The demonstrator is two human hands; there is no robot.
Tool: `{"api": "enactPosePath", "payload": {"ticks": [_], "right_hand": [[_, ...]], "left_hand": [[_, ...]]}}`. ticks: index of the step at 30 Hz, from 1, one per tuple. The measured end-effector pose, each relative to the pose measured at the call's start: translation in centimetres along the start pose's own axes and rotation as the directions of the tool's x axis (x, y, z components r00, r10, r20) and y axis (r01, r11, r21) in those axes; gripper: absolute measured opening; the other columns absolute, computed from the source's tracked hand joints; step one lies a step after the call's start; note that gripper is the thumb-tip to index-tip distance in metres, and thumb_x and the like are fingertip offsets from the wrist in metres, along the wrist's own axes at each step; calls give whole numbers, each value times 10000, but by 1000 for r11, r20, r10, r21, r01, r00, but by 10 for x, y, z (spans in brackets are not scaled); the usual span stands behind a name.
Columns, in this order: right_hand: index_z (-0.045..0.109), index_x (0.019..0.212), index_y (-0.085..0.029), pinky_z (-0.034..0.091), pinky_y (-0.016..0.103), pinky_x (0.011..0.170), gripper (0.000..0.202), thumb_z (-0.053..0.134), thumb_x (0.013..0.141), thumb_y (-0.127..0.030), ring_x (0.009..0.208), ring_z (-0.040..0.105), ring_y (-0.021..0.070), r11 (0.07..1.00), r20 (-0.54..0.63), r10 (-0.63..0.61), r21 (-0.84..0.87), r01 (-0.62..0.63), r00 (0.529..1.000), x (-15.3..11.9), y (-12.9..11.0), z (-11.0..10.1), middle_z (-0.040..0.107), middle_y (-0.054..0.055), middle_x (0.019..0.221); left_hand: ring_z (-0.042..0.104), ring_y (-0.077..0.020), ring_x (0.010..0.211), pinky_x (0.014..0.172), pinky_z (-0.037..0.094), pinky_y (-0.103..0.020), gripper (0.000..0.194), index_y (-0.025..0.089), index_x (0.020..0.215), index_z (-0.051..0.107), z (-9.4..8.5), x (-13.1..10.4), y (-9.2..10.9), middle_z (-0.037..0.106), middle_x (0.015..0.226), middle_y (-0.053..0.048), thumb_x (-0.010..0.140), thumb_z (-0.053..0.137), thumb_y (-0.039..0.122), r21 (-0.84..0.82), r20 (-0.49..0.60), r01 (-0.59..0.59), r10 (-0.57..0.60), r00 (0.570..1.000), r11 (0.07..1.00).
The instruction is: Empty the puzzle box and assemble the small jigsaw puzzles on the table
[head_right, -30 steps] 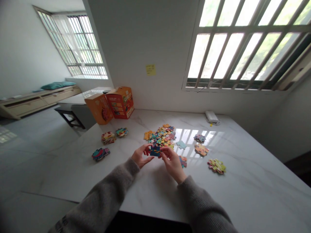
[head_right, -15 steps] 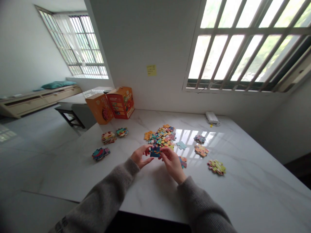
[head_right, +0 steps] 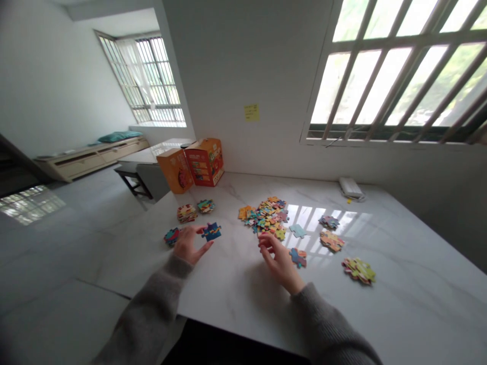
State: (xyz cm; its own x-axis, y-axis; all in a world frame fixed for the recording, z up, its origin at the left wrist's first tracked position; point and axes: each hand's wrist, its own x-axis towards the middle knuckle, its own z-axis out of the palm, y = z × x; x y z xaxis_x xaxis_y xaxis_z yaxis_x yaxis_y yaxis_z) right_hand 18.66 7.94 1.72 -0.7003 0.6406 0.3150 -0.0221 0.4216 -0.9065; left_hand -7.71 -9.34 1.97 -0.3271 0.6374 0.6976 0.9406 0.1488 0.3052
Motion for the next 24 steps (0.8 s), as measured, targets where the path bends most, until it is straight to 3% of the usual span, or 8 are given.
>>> {"api": "enactPosePath", "payload": {"ticks": [5, 10, 13, 18, 21, 24], "right_hand": [[625, 1087, -237, 519, 366, 735, 221, 560, 914, -358, 832, 635, 215, 996, 6, -45, -82, 45, 999, -2, -9, 4, 664, 76, 946], [618, 1097, -239, 518, 364, 721, 218, 542, 917, -335, 779, 633, 207, 990, 24, -67, -124, 69, 997, -3, -12, 4, 669, 63, 888], [605, 1111, -234, 520, 360, 721, 219, 530, 922, -314, 771, 632, 204, 984, 37, -82, -154, 86, 996, -3, -10, 4, 666, 65, 891], [582, 1129, -225, 526, 343, 729, 222, 496, 935, -286, 749, 627, 188, 969, 64, -104, -218, 115, 993, -5, -12, 4, 658, 58, 877], [571, 1140, -217, 526, 326, 730, 230, 475, 939, -271, 749, 631, 178, 957, 85, -115, -259, 134, 990, -5, -12, 5, 657, 52, 866], [566, 1156, -218, 525, 309, 723, 242, 467, 942, -269, 751, 639, 173, 947, 107, -124, -285, 150, 987, -6, -11, 5, 662, 46, 861]], "left_hand": [[600, -254, 869, 837, 410, -376, 375, 200, 1090, 632, -29, -14, -41, 678, 959, -75, 829, 668, 468, 188, -92, 61, -45, 995, 980], [600, -261, 918, 842, 384, -369, 365, 233, 1133, 646, -28, -19, -41, 695, 976, -77, 857, 643, 471, 244, -8, 5, -3, 1000, 970], [590, -269, 940, 867, 381, -380, 404, 228, 1155, 641, -26, -19, -39, 688, 986, -84, 851, 644, 494, 236, -13, 21, -19, 1000, 972], [575, -273, 979, 912, 415, -403, 427, 211, 1123, 656, -38, -27, -76, 670, 1038, -88, 833, 644, 523, 203, -43, 151, -145, 988, 968], [581, -260, 955, 909, 451, -399, 448, 185, 1123, 659, -49, -36, -106, 655, 988, -83, 826, 637, 520, 157, -86, 279, -268, 960, 947], [587, -255, 945, 905, 467, -395, 452, 174, 1148, 652, -54, -43, -119, 645, 970, -82, 833, 620, 497, 145, -90, 364, -355, 931, 920]]}}
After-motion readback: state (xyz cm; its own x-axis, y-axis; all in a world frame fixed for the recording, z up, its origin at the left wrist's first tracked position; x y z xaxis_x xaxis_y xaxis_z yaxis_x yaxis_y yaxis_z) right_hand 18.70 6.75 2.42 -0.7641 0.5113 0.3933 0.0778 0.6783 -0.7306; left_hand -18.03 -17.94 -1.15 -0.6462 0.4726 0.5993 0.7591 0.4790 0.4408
